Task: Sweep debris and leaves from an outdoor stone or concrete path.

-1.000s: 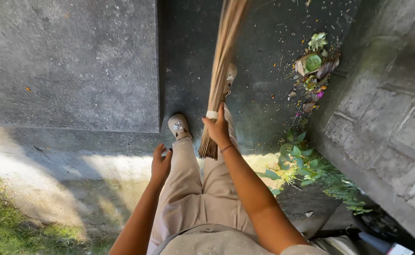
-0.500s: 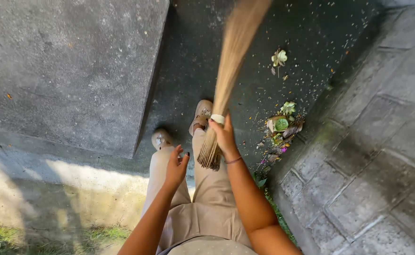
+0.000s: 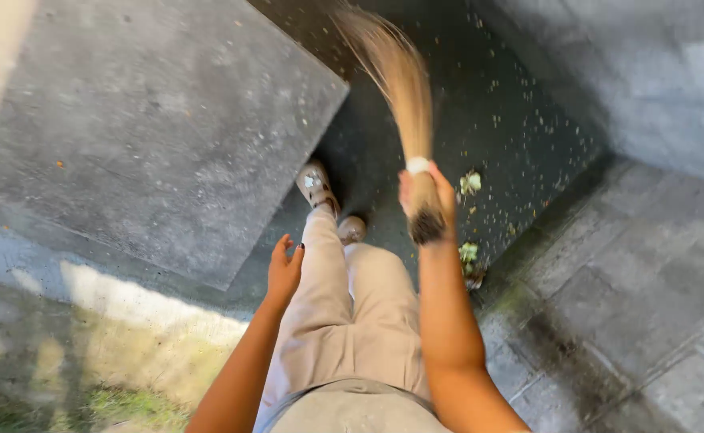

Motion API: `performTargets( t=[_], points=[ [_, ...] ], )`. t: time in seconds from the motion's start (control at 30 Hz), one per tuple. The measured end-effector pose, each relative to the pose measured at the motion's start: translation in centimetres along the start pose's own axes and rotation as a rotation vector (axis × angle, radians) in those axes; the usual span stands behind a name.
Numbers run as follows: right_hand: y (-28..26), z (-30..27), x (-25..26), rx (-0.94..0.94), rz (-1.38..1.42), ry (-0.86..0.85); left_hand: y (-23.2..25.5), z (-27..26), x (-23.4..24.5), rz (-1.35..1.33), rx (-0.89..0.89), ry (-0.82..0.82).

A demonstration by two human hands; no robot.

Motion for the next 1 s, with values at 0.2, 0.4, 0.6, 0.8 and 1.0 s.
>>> performTargets(
  t=[0.2, 0.4, 0.6, 0.8, 1.0],
  points=[
    [-2.4, -9.4, -5.7, -0.018, -0.351, -0.079, 2.9, 3.7, 2.0, -0.182, 0.095, 0.036],
    [-0.6, -6.0, -17.6, -0.279, -0.590, -0.171, 8.1, 5.5, 1.8, -0.292, 0.152, 0.104],
    [-4.7, 5.2, -19.6, -0.240, -1.372, -0.278, 16.9, 8.6, 1.0, -0.427, 0.234, 0.183],
    [-13.1, 14.0, -25.9, -0.338, -1.396, -0.251, 31.3, 11.5, -0.7, -0.832, 0.187, 0.316],
    [-12.4, 18.2, -40.4, -0.176, -1.535, -0.358, 47.2, 6.2, 10.6, -0.989, -0.133, 0.297]
  ],
)
Point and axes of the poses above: each hand's wrist, its own z-axis towards the middle knuckle, its own x-axis out of the back of the hand, y = z × x, the point moved 5 cm from there along z, towards the middle knuckle, and after that the axes turned 7 degrees about x, right-handed, at the moved point
